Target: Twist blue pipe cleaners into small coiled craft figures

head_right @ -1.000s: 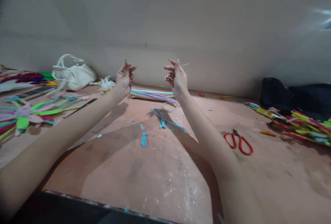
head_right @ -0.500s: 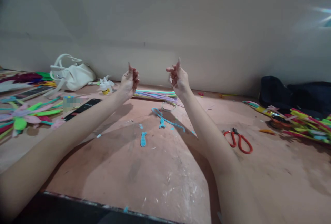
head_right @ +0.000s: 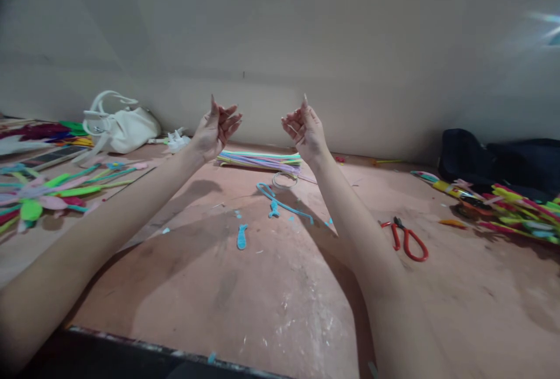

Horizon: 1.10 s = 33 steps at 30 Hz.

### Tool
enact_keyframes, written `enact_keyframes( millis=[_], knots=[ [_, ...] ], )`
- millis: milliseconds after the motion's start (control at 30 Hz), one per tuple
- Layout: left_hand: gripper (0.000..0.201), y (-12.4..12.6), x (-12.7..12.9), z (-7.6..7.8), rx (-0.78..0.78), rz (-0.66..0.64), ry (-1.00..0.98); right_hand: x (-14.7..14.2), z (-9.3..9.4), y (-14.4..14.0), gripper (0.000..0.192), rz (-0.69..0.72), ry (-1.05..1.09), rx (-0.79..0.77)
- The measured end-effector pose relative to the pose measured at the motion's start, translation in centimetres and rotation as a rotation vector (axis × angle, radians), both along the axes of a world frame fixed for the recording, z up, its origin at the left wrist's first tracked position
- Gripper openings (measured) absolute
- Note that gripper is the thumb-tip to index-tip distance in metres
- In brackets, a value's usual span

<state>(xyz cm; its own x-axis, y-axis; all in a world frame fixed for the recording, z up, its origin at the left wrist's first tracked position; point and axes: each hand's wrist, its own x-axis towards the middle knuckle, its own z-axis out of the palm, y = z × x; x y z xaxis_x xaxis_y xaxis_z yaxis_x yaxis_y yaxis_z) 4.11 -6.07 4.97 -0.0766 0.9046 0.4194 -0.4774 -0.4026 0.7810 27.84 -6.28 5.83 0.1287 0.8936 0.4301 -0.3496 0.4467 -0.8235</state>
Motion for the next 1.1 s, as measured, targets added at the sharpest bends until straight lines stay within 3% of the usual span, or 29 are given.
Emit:
enact_keyframes(
  millis=[167, 300, 433, 667, 800, 967, 1100],
  knots=[
    [0.038, 0.4, -0.3, -0.2, 0.041, 0.146, 0.008, 0.3, -0.4, 0.3, 0.037, -0.058, 0.020, 0.034],
    [0.036, 1.4, -0.7, -1.0, 0.019, 0.261, 0.029, -0.3, -1.1, 0.2, 0.036, -0.112, -0.096, -0.110],
    [0.035, 2.4, -2.0, -1.9, -0.023, 0.292, 0.101, -0.6, -1.5, 0.1, 0.037, -0.099, -0.126, -0.162],
    [0.050, 4.2, -6.3, -3.4, -0.012, 0.129, 0.775, 1.2, -1.6, 0.4, 0.034, -0.145, -0.166, -0.224],
    [0.036, 4.5, -7.5, -4.0, 0.005, 0.095, 1.081, 2.2, -1.4, 0.4, 0.035, -0.146, -0.178, -0.263],
    [0.009, 4.0, -6.1, -6.1, 0.126, 0.270, 1.431, 3.9, -0.6, 0.1, 0.035, -0.138, -0.255, -0.205],
    [0.021, 3.1, -4.0, -7.8, 0.227, 0.364, 1.613, 4.9, -0.5, 0.0, 0.031, -0.061, -0.411, -0.161]
  ],
)
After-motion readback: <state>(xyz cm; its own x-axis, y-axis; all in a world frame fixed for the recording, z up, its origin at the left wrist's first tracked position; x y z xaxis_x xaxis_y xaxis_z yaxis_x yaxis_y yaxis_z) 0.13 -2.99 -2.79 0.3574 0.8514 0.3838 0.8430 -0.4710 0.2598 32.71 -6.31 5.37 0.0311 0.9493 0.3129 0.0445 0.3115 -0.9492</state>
